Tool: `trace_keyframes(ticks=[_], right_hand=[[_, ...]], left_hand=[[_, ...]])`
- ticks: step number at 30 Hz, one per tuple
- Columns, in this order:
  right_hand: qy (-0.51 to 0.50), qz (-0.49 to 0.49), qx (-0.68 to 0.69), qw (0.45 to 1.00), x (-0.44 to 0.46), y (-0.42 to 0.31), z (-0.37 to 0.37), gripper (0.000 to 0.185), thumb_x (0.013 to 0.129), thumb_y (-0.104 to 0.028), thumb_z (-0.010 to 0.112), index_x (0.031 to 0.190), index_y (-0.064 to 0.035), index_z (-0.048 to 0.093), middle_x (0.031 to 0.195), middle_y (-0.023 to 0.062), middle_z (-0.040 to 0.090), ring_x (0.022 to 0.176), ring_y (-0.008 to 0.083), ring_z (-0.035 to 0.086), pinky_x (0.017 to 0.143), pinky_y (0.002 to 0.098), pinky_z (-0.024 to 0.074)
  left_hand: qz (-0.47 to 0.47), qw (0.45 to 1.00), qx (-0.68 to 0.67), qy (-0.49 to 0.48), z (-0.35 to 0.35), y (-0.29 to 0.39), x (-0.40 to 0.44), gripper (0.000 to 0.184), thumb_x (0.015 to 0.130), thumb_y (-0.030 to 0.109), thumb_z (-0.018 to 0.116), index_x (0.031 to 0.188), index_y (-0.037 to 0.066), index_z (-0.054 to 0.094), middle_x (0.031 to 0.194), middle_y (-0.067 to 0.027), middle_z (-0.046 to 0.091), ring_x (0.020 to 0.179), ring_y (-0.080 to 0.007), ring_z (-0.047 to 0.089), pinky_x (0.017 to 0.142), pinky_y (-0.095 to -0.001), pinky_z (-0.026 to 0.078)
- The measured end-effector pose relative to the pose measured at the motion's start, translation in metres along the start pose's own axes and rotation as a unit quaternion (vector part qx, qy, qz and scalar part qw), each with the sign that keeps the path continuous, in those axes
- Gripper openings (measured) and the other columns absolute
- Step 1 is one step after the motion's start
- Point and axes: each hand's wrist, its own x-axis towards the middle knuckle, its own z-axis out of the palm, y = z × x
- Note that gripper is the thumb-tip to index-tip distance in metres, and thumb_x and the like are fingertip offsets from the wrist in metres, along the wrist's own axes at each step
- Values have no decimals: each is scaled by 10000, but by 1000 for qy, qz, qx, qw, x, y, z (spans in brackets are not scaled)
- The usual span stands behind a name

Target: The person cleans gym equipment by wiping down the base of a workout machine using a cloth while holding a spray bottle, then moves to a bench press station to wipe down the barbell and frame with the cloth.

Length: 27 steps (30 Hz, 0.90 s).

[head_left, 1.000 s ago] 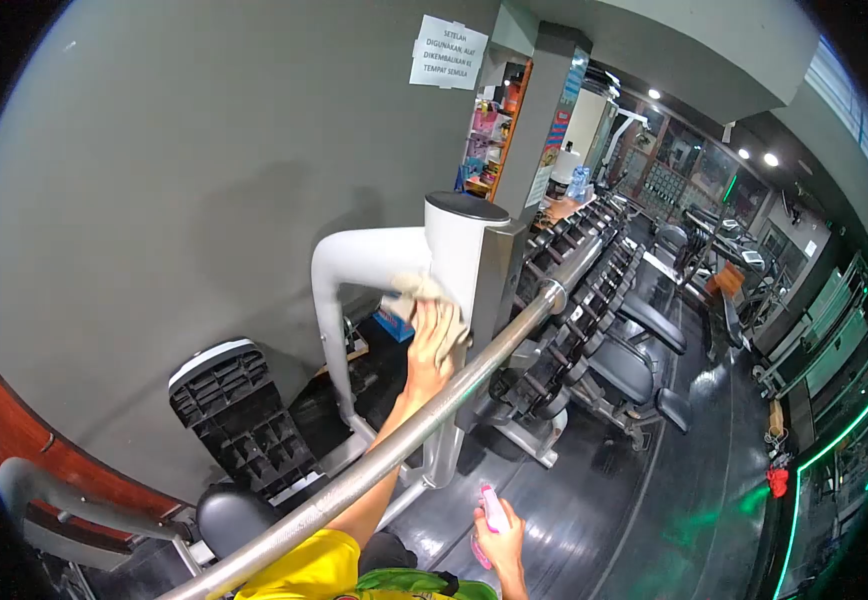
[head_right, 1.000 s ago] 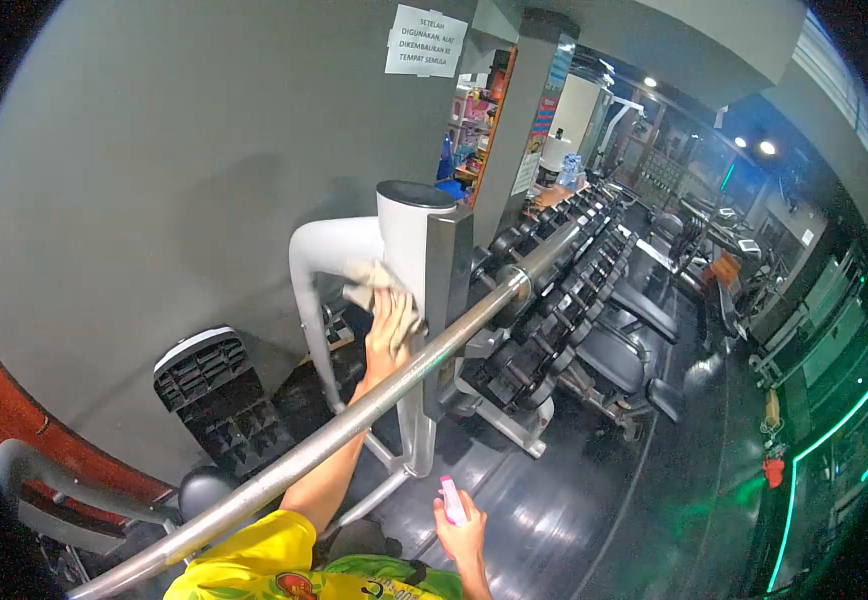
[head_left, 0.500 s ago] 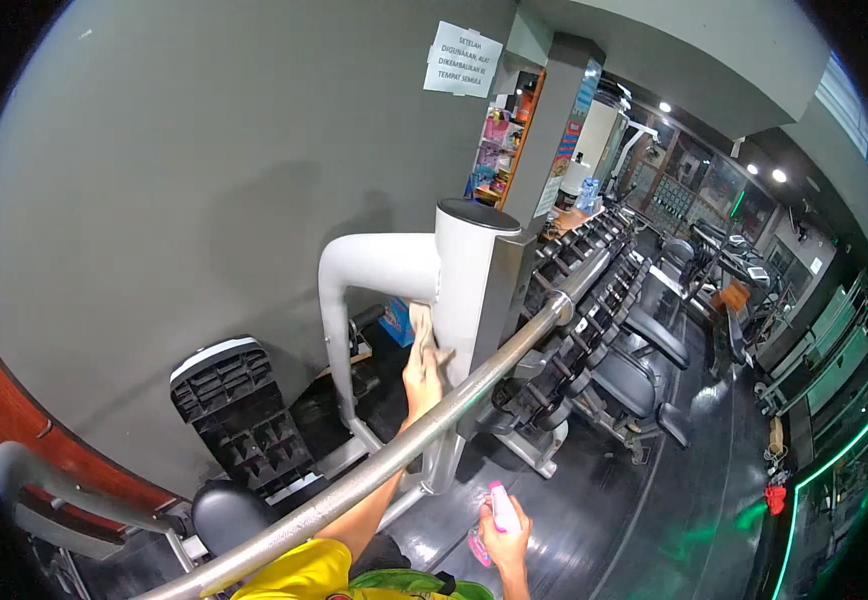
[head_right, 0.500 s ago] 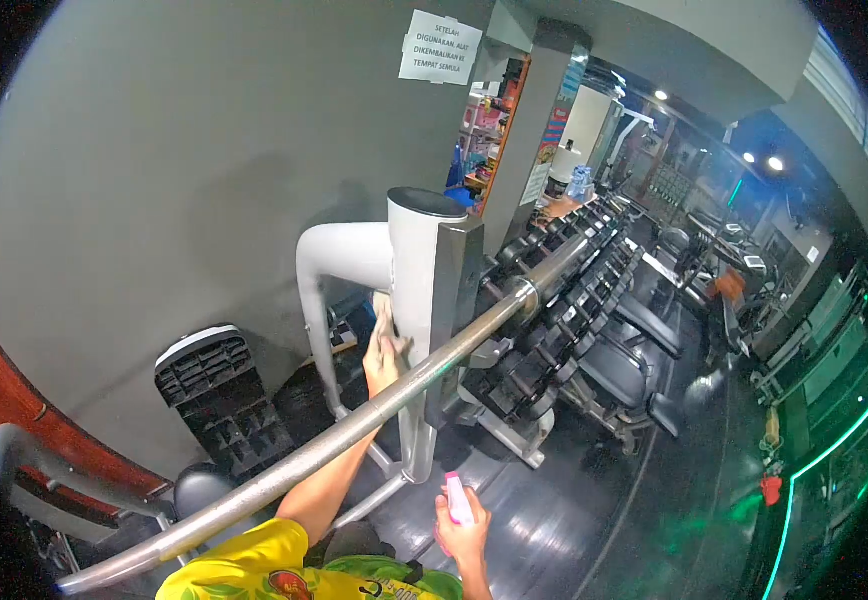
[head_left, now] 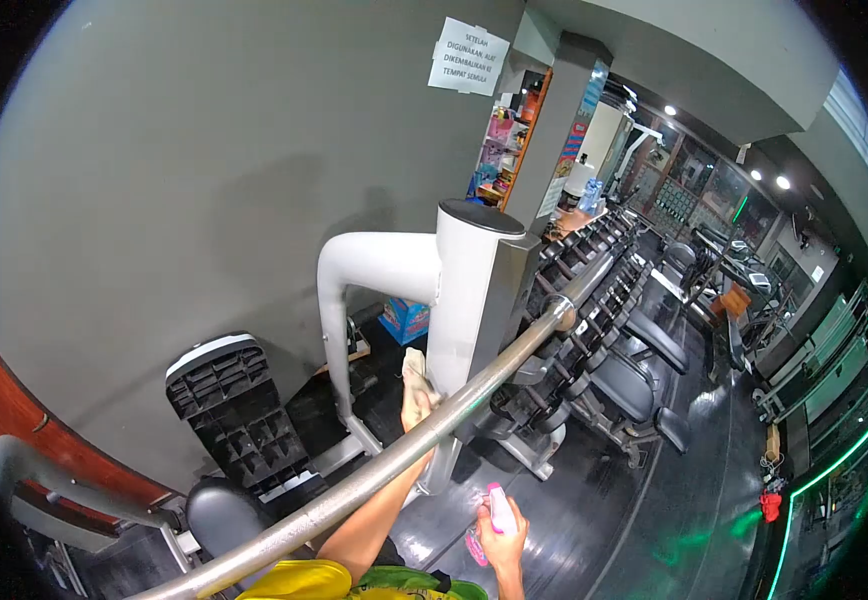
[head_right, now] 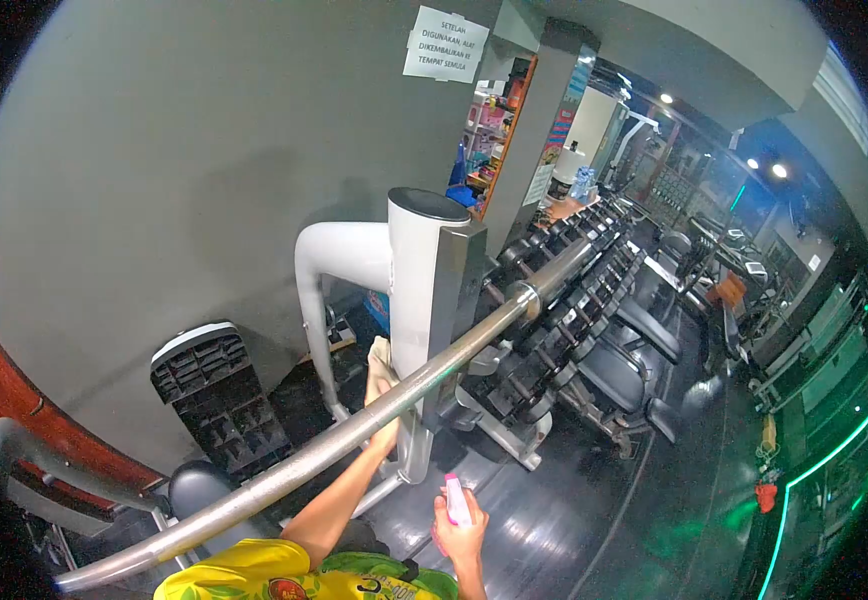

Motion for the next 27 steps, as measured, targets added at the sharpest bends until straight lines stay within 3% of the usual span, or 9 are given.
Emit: trace_keyframes(ticks=[5, 8, 9, 12, 15, 23, 25, 26, 27], right_hand=[[0, 14, 12, 1000, 1, 8, -2, 209, 819, -173, 686, 953, -18, 645, 727, 67, 650, 635, 140, 634, 604, 287, 498], [3, -1, 1, 1000, 1, 10, -3, 217, 817, -177, 689, 957, -17, 645, 765, 75, 662, 679, 156, 646, 639, 296, 503], [-5, 9, 1, 1000, 1, 8, -4, 219, 817, -178, 689, 959, -17, 645, 779, 81, 668, 698, 163, 651, 655, 301, 505], [-3, -8, -2, 1000, 0, 14, -4, 217, 817, -177, 687, 960, -19, 646, 786, 83, 673, 702, 166, 656, 662, 301, 508], [0, -5, -15, 1000, -1, 18, -5, 209, 815, -168, 685, 958, -21, 646, 794, 87, 673, 715, 167, 661, 668, 300, 509], [0, -22, 1, 1000, -2, 9, 0, 195, 812, -144, 680, 959, -22, 645, 784, 86, 673, 709, 165, 660, 667, 296, 509], [1, -43, -4, 999, -3, 7, 1, 193, 812, -142, 680, 959, -21, 645, 774, 85, 671, 703, 162, 658, 663, 295, 509], [-6, -21, 4, 1000, -6, 4, 1, 193, 812, -140, 679, 959, -19, 645, 772, 88, 670, 702, 159, 657, 663, 293, 508], [-12, 1, 11, 1000, -7, 3, 0, 193, 812, -137, 678, 960, -17, 645, 770, 90, 669, 701, 156, 656, 662, 291, 507]], left_hand=[[-61, 861, -492, 113, 14, 15, 54, 508, 993, 244, 425, 1430, 32, 276, 1401, -142, 412, 1215, -208, 469, 992, -296, 391], [32, 949, -313, -7, -9, 88, 64, 436, 958, 99, 443, 1378, 8, 372, 1379, -150, 447, 1224, -215, 470, 1004, -348, 386], [224, 963, -145, 34, -5, 92, 74, 447, 887, 30, 509, 1328, -10, 443, 1371, -206, 443, 1277, -317, 427, 1048, -415, 334], [442, 891, 93, 49, 0, 73, 81, 529, 821, 44, 543, 1334, -25, 433, 1343, -271, 436, 1224, -476, 426, 1029, -500, 346], [444, 883, 148, -18, 10, 11, 64, 551, 768, 30, 580, 1302, -39, 465, 1304, -278, 467, 1161, -506, 461, 995, -521, 374], [204, 940, 153, -226, -26, -80, -44, 465, 857, 88, 559, 1308, 18, 468, 1219, -222, 536, 1135, -342, 530, 983, -412, 401], [-162, 985, -52, -19, -23, -82, -40, 360, 950, 247, 488, 1172, -32, 535, 1076, -147, 608, 937, -284, 597, 829, -421, 461], [-107, 914, -384, 75, -8, -109, -23, 455, 988, 335, 423, 1283, -7, 480, 1193, -133, 587, 1053, -228, 569, 912, -365, 434], [-129, 929, -310, 155, -11, -98, -6, 499, 983, 398, 406, 1266, -2, 499, 1162, -120, 589, 1048, -216, 558, 917, -348, 426]])
